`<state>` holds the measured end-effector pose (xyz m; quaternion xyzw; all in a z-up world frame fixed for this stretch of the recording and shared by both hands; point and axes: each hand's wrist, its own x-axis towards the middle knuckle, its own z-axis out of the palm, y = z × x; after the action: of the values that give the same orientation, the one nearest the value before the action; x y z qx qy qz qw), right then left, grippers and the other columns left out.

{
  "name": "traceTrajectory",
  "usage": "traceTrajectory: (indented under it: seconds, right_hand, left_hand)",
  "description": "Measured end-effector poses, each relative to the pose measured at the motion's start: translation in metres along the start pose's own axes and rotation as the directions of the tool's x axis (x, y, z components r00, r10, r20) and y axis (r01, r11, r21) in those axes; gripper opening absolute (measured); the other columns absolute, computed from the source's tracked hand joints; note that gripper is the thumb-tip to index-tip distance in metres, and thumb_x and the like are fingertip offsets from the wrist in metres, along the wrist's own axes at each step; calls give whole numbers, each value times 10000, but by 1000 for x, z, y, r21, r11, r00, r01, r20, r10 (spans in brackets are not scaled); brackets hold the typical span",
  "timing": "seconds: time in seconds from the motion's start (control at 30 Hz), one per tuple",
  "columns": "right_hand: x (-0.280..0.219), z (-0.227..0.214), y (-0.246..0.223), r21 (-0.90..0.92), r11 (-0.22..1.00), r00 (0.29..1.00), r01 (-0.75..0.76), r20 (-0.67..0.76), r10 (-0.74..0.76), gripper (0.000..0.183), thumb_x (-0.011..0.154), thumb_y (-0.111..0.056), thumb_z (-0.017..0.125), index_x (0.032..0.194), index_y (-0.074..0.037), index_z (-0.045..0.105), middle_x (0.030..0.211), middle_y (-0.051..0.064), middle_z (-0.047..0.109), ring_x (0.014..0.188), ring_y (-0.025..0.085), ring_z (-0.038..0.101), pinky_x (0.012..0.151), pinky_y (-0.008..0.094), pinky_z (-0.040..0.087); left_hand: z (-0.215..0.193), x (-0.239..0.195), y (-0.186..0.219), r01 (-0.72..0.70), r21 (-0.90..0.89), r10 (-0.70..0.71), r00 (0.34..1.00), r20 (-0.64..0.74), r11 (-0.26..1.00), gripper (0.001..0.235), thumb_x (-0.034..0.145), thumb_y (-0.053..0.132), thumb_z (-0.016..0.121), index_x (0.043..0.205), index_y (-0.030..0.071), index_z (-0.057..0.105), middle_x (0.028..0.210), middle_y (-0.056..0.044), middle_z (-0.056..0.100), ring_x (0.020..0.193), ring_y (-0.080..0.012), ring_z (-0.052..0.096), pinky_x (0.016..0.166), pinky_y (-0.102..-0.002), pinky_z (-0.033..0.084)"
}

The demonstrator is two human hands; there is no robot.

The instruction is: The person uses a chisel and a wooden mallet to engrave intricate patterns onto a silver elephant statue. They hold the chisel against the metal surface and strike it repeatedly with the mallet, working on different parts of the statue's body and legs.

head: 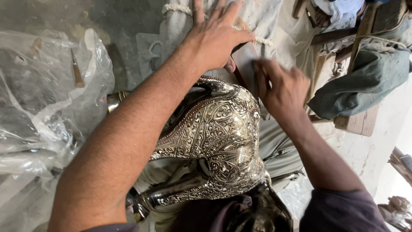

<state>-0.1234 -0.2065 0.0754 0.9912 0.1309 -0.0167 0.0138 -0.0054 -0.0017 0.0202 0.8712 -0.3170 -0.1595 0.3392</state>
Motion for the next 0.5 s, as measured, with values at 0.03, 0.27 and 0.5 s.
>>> traceTrajectory:
  seconds: [0.03,0.27,0.5]
  right_hand:
    - [-3,-7,-5,63,998,999,27,-43,-24,133,1081,-228,645,1123,-159,751,788,22,749,487,141,550,529,330,433]
    - [-10,9,15,50,995,992,82,-97,-77,129,1134,-234,638,1098,-169,743,747,-4,709,531,91,527,541,304,404]
    - [-25,-6,4,179,983,999,31,-24,-28,140,1059,-231,668,1089,-133,763,680,28,690,461,102,515,445,318,382]
  left_hand:
    - [-1,1,1,28,7,-28,999,29,1000,748,585,340,937,1289,369,687,1630,-173,219,1530,-383,96,1150,-753,-75]
    - [9,4,-4,0,45,1,1000,-28,999,726,626,305,926,1309,392,696,1632,-202,260,1556,-401,95,1178,-746,-72]
    - [14,3,-7,44,33,-44,999,11,998,666,653,288,911,1276,389,697,1642,-189,239,1527,-402,89,1137,-777,-93]
